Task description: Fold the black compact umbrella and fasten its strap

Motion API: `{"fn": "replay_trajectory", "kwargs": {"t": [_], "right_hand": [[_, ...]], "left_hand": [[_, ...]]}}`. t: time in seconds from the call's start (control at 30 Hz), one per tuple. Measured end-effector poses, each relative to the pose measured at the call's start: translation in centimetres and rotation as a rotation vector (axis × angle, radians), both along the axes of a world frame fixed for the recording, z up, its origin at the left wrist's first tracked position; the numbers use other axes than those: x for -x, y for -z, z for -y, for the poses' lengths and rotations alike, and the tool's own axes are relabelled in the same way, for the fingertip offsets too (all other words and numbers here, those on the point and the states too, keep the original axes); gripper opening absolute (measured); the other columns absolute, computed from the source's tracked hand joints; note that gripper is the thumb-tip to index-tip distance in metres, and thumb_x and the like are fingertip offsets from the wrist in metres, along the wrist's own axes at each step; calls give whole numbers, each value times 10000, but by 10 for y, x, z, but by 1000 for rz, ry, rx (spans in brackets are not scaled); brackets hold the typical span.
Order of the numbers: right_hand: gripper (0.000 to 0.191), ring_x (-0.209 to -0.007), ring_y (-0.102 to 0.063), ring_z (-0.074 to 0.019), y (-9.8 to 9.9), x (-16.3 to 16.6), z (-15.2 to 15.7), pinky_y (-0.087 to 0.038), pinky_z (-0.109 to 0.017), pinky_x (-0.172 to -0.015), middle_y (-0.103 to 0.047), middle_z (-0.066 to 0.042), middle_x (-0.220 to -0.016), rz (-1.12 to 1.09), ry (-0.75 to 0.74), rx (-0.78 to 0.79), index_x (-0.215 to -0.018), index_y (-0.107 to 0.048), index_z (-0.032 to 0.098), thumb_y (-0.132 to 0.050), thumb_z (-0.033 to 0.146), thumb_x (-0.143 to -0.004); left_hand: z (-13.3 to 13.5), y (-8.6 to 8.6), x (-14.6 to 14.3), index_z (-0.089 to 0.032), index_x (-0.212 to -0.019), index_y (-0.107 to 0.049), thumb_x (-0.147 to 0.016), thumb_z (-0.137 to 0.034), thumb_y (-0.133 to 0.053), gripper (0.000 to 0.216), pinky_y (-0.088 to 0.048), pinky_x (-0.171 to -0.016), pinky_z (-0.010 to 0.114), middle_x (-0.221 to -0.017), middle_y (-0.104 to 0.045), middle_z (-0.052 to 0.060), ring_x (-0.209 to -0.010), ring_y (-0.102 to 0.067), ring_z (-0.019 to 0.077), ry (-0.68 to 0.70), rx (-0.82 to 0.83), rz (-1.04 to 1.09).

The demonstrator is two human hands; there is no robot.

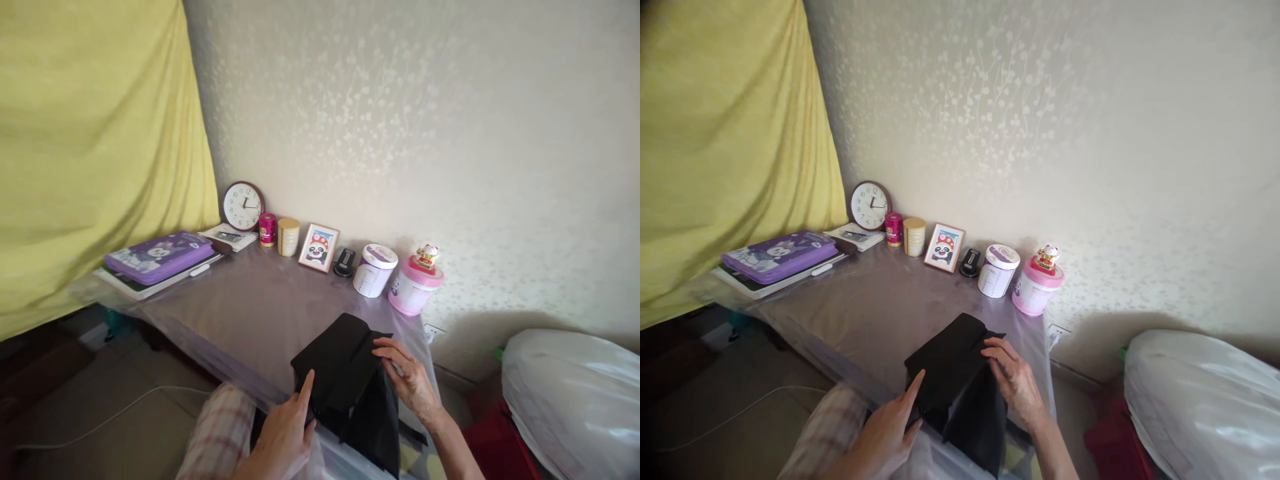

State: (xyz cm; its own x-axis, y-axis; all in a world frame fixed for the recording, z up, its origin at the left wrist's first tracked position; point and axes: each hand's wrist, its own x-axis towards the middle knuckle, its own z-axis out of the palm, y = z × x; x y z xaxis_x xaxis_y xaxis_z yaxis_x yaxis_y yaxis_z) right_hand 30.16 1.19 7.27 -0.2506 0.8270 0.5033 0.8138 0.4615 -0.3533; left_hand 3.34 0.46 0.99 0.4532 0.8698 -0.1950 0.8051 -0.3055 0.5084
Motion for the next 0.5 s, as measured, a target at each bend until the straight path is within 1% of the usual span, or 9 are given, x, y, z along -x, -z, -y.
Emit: {"fn": "replay_trajectory", "kwargs": {"t": [0.13, 0.2, 0.3, 0.4, 0.5], "right_hand": [[216, -962, -628, -170, 1, 25, -35, -523, -293, -831, -615, -77, -1059, -53, 12, -80, -1018, -601, 238, -398, 230, -945], [209, -949, -625, -168, 7, 40, -52, -517, -290, -837, -609, -73, -1034, -71, 25, -108, -1003, -600, 235, -398, 235, -948], [222, -915, -628, -160, 23, 59, -72, -515, -276, -829, -595, -73, -1030, -39, 54, -106, -984, -603, 222, -383, 226, -952], [237, -867, -633, -149, 39, 70, -82, -522, -250, -781, -589, -67, -1036, 50, 86, -68, -962, -609, 218, -373, 222, -954], [239, -849, -634, -139, 48, 74, -85, -522, -219, -727, -590, -58, -1052, 130, 116, -24, -949, -612, 227, -373, 216, -953]], "left_hand": [[-2, -2, -1, -169, -1477, -78, -840, -206, -421, 724, -460, -825, 329, -1116, -645, 114, -959, -632, 236, 17, 22, -27], [-2, -4, -1, -151, -1476, -87, -838, -205, -421, 722, -457, -848, 334, -1144, -634, 127, -989, -625, 242, 27, 32, -36], [-4, -10, -1, -132, -1471, -123, -836, -217, -431, 710, -457, -865, 340, -1170, -622, 140, -1007, -623, 251, 37, 54, -57], [-5, -17, -3, -109, -1458, -179, -839, -233, -433, 680, -464, -861, 344, -1168, -623, 153, -1010, -625, 261, 49, 75, -89], [-5, -22, -1, -109, -1447, -216, -846, -232, -415, 645, -468, -855, 352, -1147, -634, 150, -1002, -627, 264, 60, 76, -124]]}}
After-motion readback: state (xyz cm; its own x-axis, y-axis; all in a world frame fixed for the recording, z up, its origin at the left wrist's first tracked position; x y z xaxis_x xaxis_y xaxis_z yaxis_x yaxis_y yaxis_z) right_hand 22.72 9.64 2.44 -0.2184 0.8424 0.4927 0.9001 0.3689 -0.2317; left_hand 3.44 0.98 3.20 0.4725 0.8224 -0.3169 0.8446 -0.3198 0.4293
